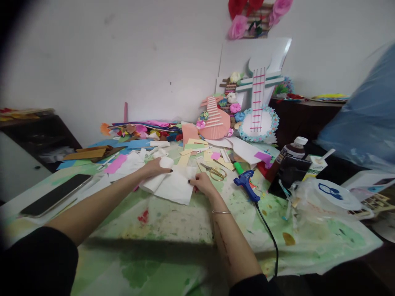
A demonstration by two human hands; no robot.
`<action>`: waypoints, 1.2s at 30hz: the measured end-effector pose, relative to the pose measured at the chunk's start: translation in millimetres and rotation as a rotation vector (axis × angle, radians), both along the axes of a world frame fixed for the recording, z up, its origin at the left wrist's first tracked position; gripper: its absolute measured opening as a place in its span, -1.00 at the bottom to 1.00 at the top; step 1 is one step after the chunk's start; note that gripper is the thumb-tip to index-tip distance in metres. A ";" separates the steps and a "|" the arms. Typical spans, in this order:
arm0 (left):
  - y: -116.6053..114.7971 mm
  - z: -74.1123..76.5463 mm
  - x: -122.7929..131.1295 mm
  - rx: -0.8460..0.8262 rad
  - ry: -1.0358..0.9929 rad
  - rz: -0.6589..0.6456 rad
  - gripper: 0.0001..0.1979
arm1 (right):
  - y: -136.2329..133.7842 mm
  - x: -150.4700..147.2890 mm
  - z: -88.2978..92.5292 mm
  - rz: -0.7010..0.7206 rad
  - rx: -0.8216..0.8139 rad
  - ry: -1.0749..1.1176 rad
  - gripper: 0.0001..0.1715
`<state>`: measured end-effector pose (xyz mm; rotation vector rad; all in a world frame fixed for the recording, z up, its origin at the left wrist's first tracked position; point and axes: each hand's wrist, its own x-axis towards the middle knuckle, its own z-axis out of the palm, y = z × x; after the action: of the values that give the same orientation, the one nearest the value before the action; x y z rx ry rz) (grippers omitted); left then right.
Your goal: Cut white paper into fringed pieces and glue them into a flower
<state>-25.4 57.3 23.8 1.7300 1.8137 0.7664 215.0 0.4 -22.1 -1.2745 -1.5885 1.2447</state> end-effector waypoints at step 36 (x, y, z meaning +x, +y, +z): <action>-11.9 52.3 -17.4 0.234 0.157 -0.366 -0.11 | -26.4 -21.8 18.1 0.370 -0.547 0.620 -0.53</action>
<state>-42.8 45.4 76.1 2.2488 1.4800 0.7262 193.2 -26.0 -4.1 -0.7645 -1.0797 2.1623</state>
